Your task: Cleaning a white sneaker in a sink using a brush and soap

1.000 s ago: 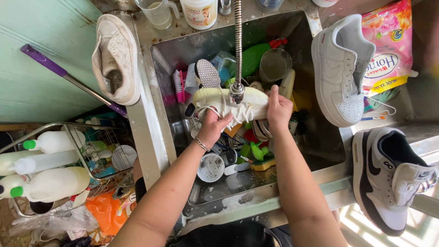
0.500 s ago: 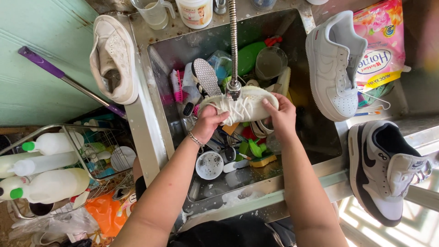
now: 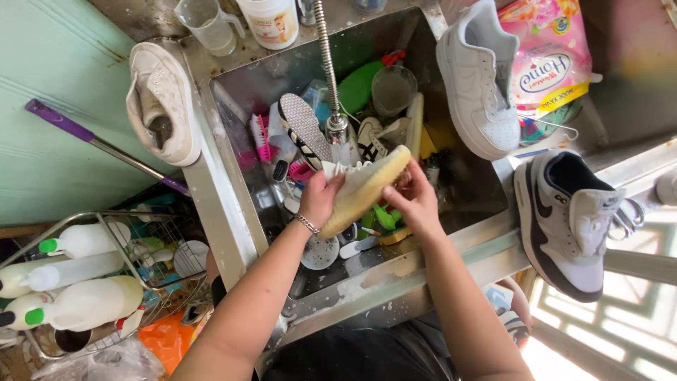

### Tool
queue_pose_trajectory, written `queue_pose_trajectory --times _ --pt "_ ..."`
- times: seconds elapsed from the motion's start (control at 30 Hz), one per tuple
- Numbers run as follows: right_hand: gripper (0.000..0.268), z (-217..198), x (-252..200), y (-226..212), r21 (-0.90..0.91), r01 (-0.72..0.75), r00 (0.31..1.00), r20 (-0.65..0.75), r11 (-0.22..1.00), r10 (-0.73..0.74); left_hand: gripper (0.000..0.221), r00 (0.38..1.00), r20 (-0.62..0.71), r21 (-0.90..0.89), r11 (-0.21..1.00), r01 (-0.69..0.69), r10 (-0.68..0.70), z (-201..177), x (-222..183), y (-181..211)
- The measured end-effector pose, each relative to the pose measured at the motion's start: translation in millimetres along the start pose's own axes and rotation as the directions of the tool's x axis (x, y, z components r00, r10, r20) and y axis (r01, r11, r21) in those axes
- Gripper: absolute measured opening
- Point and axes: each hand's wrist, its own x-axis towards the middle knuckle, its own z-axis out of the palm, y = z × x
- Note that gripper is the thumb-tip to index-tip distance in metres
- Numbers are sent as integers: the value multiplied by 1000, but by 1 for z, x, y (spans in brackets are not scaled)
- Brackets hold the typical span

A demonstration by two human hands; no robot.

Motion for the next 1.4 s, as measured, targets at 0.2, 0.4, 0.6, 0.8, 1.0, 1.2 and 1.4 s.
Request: queue_pose_trajectory --times 0.2,0.4,0.6,0.8,1.0,1.2,1.4 --pt "106 -13 -61 -33 -165 -30 998 -56 986 21 33 974 221 -109 992 69 -43 17 -41 68" --pt "80 -43 -112 -83 -179 109 993 59 978 -100 16 943 332 -128 991 25 19 9 -21 -1" --pt "64 -152 -228 -91 199 495 816 -439 846 -375 21 925 25 -56 924 -377 379 -17 -42 64" --pt "55 -372 -442 -50 -307 441 201 -882 843 -427 25 972 143 91 975 -201 187 -39 -91 52" --pt "49 -432 -535 -11 -245 259 162 -943 934 -292 21 978 169 156 976 -153 126 -4 -104 39" --pt "53 -425 -371 222 -90 3 259 -962 996 -88 22 923 246 393 841 -373 294 116 -72 75" --pt "64 -331 -184 409 499 -202 211 -818 843 535 31 672 498 477 473 -740 549 235 28 6"
